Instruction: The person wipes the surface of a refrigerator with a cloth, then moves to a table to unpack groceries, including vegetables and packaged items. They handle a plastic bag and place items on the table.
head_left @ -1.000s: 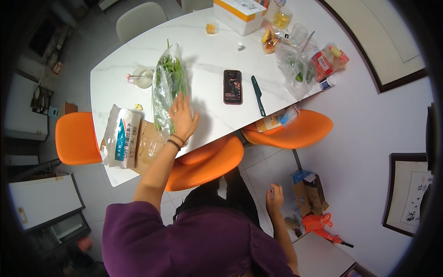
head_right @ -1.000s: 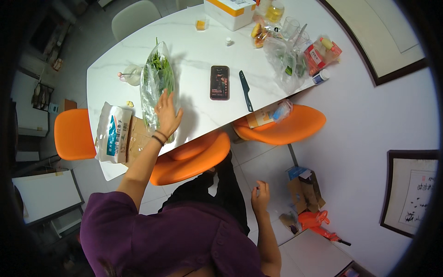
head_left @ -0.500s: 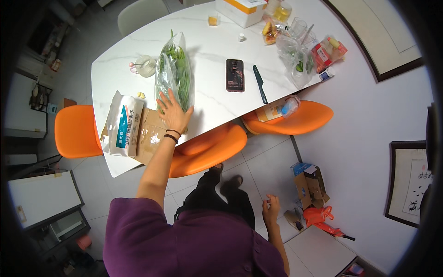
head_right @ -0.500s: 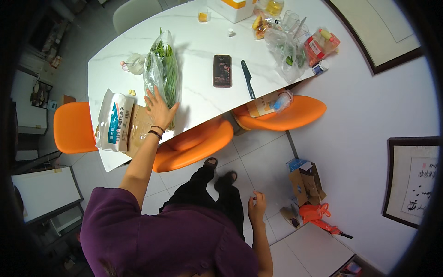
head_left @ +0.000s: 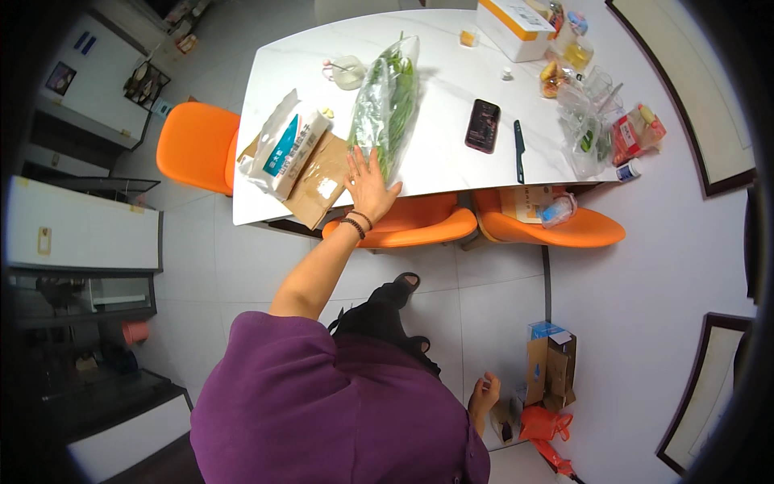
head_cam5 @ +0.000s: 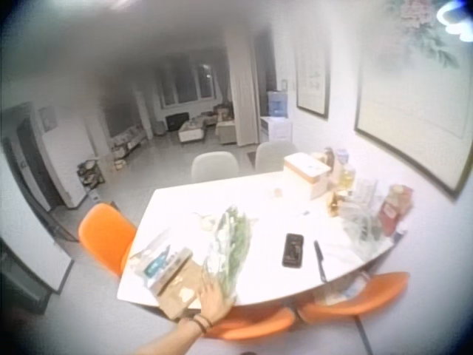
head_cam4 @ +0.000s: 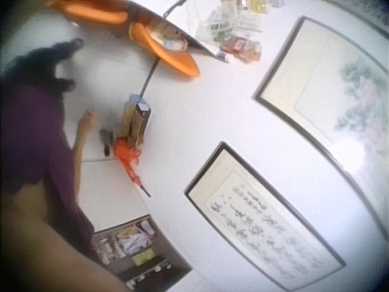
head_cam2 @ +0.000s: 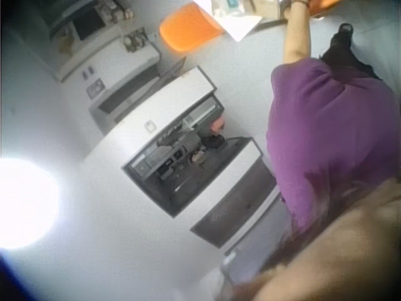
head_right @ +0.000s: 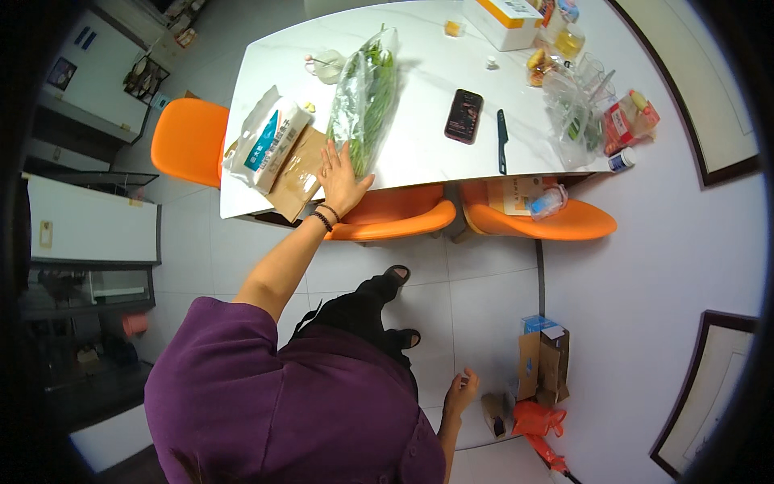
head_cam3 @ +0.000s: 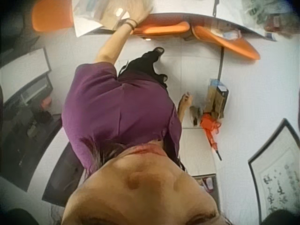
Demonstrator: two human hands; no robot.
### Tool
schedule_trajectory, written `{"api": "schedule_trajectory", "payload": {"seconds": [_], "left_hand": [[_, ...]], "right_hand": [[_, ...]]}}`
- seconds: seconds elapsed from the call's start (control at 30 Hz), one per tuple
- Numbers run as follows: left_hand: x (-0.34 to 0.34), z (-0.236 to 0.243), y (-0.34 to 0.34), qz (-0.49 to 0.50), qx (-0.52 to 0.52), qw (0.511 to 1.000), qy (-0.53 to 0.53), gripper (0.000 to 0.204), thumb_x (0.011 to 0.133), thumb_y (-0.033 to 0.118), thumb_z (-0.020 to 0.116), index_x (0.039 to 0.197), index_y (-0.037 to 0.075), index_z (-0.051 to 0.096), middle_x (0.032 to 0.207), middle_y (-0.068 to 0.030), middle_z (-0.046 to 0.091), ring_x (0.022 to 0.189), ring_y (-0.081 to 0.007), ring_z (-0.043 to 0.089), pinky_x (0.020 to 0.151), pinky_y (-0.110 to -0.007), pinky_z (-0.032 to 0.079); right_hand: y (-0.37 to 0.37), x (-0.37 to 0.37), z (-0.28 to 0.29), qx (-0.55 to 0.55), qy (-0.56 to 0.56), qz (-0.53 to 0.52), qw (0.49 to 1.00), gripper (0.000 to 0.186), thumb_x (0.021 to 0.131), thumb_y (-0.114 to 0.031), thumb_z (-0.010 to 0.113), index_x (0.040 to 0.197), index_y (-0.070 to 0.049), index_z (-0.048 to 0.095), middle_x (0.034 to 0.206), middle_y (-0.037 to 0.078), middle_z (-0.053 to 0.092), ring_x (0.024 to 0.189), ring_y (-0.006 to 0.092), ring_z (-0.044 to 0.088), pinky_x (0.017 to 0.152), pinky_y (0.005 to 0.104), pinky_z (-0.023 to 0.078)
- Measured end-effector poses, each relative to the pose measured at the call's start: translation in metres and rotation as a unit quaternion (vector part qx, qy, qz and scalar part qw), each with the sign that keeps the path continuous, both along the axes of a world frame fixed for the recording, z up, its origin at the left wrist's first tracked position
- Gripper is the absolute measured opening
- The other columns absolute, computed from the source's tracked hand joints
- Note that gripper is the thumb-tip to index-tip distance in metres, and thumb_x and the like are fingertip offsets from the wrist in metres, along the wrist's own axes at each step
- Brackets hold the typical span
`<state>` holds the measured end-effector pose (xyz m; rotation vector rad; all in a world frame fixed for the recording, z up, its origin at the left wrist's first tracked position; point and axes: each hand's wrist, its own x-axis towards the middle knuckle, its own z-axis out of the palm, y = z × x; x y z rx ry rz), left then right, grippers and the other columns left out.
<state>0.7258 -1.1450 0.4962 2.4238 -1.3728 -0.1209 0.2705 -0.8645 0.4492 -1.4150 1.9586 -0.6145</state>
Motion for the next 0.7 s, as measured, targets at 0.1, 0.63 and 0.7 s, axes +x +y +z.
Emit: {"api": "schedule_trajectory", "payload": {"seconds": [0.1, 0.63, 0.7], "left_hand": [[0.021, 0.005, 0.027, 0.034, -0.022, 0.999, 0.001, 0.088, 0.074, 0.037, 0.073, 0.143, 0.006, 0.027, 0.152, -0.0233, 0.012, 0.14, -0.0412, 0.012, 0.105, -0.059, 0.021], [0.083, -0.009, -0.05, 0.075, -0.064, 0.992, 0.079, 0.116, 0.059, 0.056, 0.078, 0.14, -0.006, 0.022, 0.14, -0.0301, 0.031, 0.129, -0.0437, 0.032, 0.106, -0.051, 0.028], [0.075, -0.002, -0.086, 0.1, 0.017, 0.99, 0.097, 0.126, 0.057, 0.058, 0.079, 0.143, -0.005, 0.014, 0.146, -0.0299, 0.022, 0.133, -0.0443, 0.026, 0.107, -0.055, 0.025]], "right_hand": [[0.004, -0.015, -0.012, 0.009, -0.001, 0.01, 1.0, 0.023, 0.083, -0.001, 0.06, 0.105, 0.001, 0.057, 0.097, 0.014, 0.056, 0.076, 0.0237, 0.06, 0.061, 0.0326, 0.049], [-0.121, 0.046, 0.022, -0.007, -0.008, 0.099, 0.995, 0.022, 0.083, 0.0, 0.059, 0.104, 0.001, 0.059, 0.091, 0.012, 0.056, 0.073, 0.0189, 0.057, 0.063, 0.0284, 0.047], [-0.113, 0.047, 0.021, 0.019, 0.001, 0.087, 0.996, 0.023, 0.081, -0.001, 0.061, 0.104, 0.0, 0.059, 0.093, 0.012, 0.057, 0.074, 0.0213, 0.059, 0.062, 0.0319, 0.048]]}}
